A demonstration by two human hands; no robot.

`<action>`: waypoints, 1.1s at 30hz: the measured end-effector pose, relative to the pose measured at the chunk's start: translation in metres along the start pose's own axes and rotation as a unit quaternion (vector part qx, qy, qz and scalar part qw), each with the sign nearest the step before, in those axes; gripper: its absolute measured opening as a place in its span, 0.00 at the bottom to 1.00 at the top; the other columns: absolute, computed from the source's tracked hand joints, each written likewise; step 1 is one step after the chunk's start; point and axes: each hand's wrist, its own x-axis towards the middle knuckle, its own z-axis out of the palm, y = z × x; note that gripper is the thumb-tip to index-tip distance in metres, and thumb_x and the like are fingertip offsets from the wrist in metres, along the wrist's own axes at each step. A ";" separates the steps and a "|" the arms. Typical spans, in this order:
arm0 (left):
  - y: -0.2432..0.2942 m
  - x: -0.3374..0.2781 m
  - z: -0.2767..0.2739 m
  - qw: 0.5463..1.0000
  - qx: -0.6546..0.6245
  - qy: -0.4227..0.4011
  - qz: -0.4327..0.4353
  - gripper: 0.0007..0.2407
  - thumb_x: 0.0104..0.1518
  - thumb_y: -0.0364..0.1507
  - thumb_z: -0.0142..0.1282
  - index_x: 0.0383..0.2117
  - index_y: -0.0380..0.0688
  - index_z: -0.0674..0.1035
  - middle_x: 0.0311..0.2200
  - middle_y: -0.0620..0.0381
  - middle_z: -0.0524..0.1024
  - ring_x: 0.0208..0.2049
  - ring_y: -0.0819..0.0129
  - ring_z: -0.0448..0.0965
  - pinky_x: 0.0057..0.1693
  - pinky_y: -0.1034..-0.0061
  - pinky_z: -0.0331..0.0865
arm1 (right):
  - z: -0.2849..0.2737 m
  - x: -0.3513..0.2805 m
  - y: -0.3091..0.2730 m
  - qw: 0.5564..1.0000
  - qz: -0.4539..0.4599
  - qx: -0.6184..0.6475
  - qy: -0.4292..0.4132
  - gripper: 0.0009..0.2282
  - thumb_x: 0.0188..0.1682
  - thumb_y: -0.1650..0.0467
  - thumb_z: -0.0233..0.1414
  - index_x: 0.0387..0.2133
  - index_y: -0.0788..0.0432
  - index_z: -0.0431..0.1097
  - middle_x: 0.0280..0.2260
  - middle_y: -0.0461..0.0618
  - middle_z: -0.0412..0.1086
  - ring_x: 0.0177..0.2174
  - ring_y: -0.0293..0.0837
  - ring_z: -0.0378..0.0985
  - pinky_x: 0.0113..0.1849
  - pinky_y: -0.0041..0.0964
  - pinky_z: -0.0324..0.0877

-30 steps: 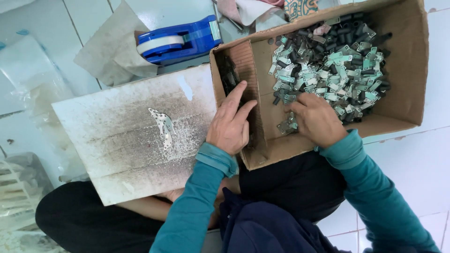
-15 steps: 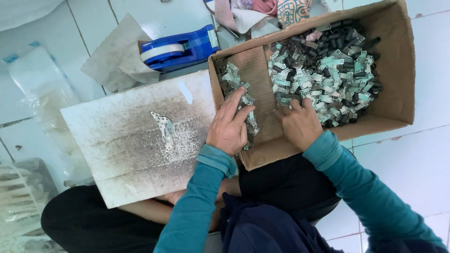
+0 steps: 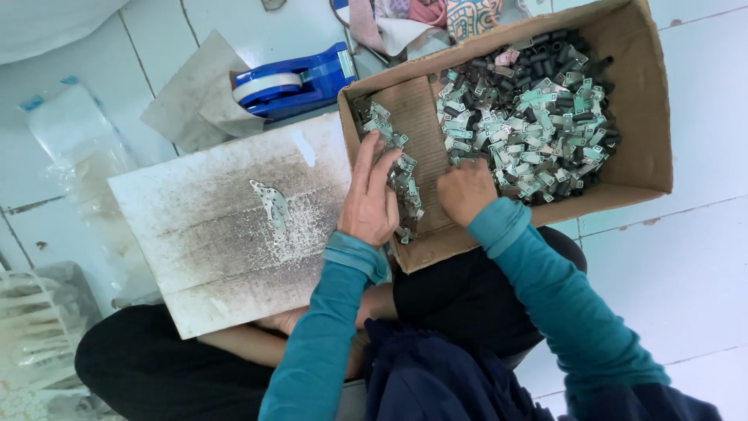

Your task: Sorting and arranging small metal internal components for power strip assembly on a flat surface.

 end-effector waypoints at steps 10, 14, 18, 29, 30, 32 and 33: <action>0.004 -0.004 0.000 0.995 -0.060 0.080 -0.021 0.23 0.57 0.13 0.33 0.59 0.42 0.67 0.69 0.38 0.47 0.66 0.46 0.66 0.61 0.63 0.78 | -0.009 0.034 0.013 0.966 0.069 0.207 0.141 0.12 0.54 0.65 0.51 0.43 0.55 0.79 0.42 0.60 0.75 0.44 0.63 0.77 0.41 0.56 0.70; 0.003 -0.005 0.001 0.987 -0.074 0.143 -0.024 0.21 0.59 0.14 0.34 0.59 0.41 0.68 0.69 0.38 0.49 0.64 0.46 0.68 0.57 0.68 0.81 | -0.078 0.019 -0.024 0.962 -0.049 0.195 0.186 0.25 0.50 0.60 0.57 0.62 0.48 0.65 0.55 0.55 0.62 0.52 0.58 0.66 0.47 0.56 0.67; 0.001 -0.011 0.002 0.981 -0.090 0.173 -0.021 0.19 0.63 0.18 0.34 0.59 0.42 0.69 0.68 0.39 0.50 0.63 0.47 0.70 0.54 0.72 0.83 | -0.074 0.016 -0.053 0.977 -0.089 0.150 0.120 0.26 0.48 0.62 0.54 0.63 0.49 0.65 0.65 0.54 0.55 0.53 0.57 0.63 0.46 0.52 0.64; -0.007 -0.016 0.003 0.977 -0.121 0.171 -0.025 0.17 0.62 0.18 0.37 0.56 0.42 0.72 0.64 0.39 0.57 0.57 0.45 0.75 0.54 0.66 0.83 | 0.007 0.032 -0.011 0.936 0.014 0.346 0.068 0.08 0.48 0.73 0.58 0.40 0.48 0.74 0.50 0.56 0.65 0.45 0.67 0.77 0.42 0.57 0.77; -0.003 -0.015 0.000 0.979 -0.116 0.165 -0.025 0.17 0.61 0.18 0.37 0.55 0.41 0.73 0.63 0.38 0.57 0.58 0.44 0.74 0.55 0.66 0.83 | 0.011 0.034 -0.007 0.928 0.037 0.364 0.073 0.06 0.51 0.74 0.56 0.37 0.47 0.73 0.49 0.56 0.66 0.44 0.67 0.78 0.41 0.56 0.77; -0.004 -0.016 0.002 0.979 -0.113 0.166 -0.024 0.16 0.62 0.18 0.37 0.54 0.41 0.73 0.62 0.38 0.58 0.58 0.43 0.74 0.55 0.65 0.82 | 0.013 0.031 0.003 0.923 0.035 0.375 0.082 0.06 0.51 0.73 0.55 0.37 0.48 0.75 0.46 0.57 0.69 0.44 0.66 0.79 0.42 0.57 0.77; -0.004 -0.016 0.002 0.980 -0.111 0.165 -0.024 0.16 0.63 0.19 0.38 0.54 0.41 0.74 0.61 0.38 0.59 0.58 0.42 0.73 0.55 0.64 0.82 | 0.014 0.030 0.008 0.917 0.034 0.387 0.090 0.06 0.51 0.73 0.55 0.37 0.49 0.77 0.44 0.59 0.72 0.43 0.65 0.79 0.43 0.57 0.77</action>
